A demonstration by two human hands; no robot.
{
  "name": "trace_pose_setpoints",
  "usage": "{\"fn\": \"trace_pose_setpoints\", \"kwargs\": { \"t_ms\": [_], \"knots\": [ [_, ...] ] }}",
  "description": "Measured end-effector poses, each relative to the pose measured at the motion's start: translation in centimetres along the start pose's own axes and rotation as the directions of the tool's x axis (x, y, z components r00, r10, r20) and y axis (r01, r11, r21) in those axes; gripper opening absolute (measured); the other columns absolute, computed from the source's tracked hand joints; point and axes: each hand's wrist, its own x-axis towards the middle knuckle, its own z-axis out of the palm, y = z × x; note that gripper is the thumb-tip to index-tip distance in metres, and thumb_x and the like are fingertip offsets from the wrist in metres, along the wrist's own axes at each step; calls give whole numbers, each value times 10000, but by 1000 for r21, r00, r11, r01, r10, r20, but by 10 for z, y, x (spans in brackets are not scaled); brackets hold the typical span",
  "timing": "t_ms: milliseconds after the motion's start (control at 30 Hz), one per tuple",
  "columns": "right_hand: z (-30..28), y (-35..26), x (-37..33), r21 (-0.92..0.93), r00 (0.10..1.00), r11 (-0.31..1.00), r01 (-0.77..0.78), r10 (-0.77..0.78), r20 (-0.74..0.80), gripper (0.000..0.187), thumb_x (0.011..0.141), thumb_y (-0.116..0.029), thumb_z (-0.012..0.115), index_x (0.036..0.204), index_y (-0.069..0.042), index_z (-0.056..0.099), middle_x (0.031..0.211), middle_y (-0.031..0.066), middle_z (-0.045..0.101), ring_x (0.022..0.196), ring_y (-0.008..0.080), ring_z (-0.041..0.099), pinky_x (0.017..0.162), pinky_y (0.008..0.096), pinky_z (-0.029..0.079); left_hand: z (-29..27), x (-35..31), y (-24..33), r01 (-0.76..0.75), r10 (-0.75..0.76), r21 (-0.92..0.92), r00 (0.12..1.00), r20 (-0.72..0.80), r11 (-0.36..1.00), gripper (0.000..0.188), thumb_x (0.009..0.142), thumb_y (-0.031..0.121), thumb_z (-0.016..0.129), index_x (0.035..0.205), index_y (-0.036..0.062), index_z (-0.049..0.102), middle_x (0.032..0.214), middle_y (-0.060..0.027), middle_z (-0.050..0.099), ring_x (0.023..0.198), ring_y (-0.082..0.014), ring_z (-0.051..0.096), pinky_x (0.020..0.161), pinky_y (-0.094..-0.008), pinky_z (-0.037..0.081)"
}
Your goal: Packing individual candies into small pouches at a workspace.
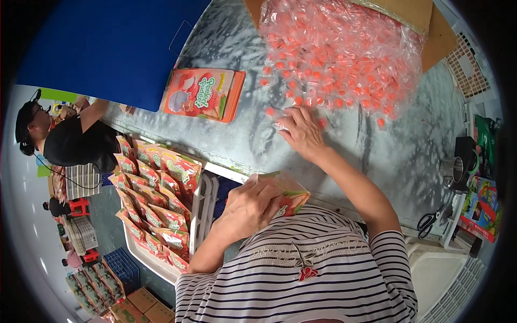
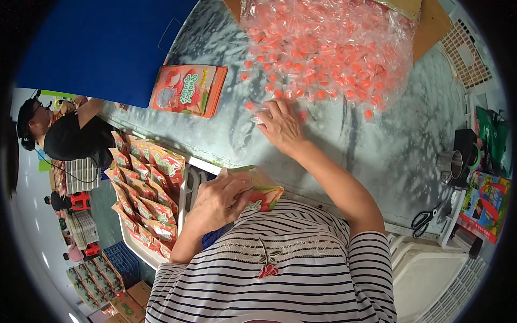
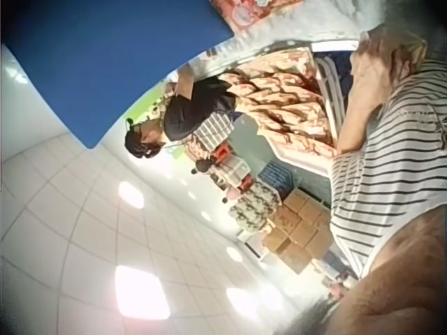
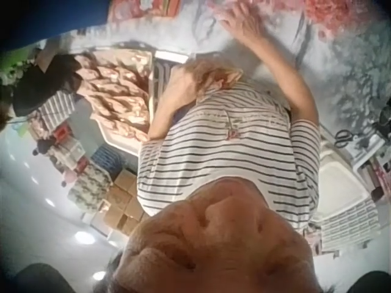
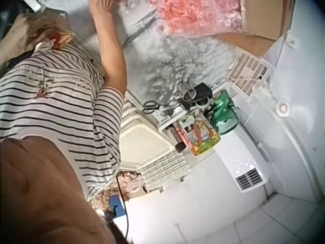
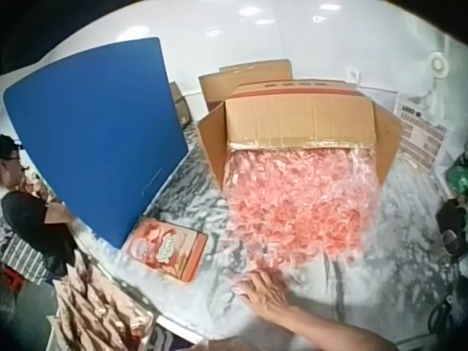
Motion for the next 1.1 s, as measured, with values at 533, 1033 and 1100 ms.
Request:
{"fn": "trace_pose_setpoints", "kwargs": {
  "t_ms": [533, 1033, 1100],
  "knots": [
    [-54, 9, -75, -77, 998, 995, -64, 63, -19, 411, 715, -208, 761, 1083, -109, 606, 1289, 118, 478, 1312, 406, 322, 1106, 584, 238, 12, 12, -8, -14, 15, -44, 999, 29, 999, 148, 784, 71, 671, 914, 42, 607, 865, -134, 647, 731, -320, 640, 653, -386, 516],
    [-74, 15, -122, -174, 999, 984, -28, 31, 15, 251, 747, -87, 711, 977, -87, 611, 1004, 57, 564, 945, 256, 563, 688, 378, 499, 3, 25, -1, -81, 81, -5, 997, 13, 997, 186, 794, 66, 696, 957, 22, 618, 1001, -141, 677, 803, -341, 640, 687, -390, 533],
    [-79, 26, -118, -144, 992, 987, -68, 51, -119, 109, 829, -64, 670, 924, -36, 626, 885, 35, 611, 736, 165, 580, 584, 341, 492, 8, 32, 0, -103, 102, 4, 992, 69, 995, 191, 796, 59, 689, 966, 18, 611, 950, -141, 668, 814, -346, 630, 682, -398, 528]
  ]
}}
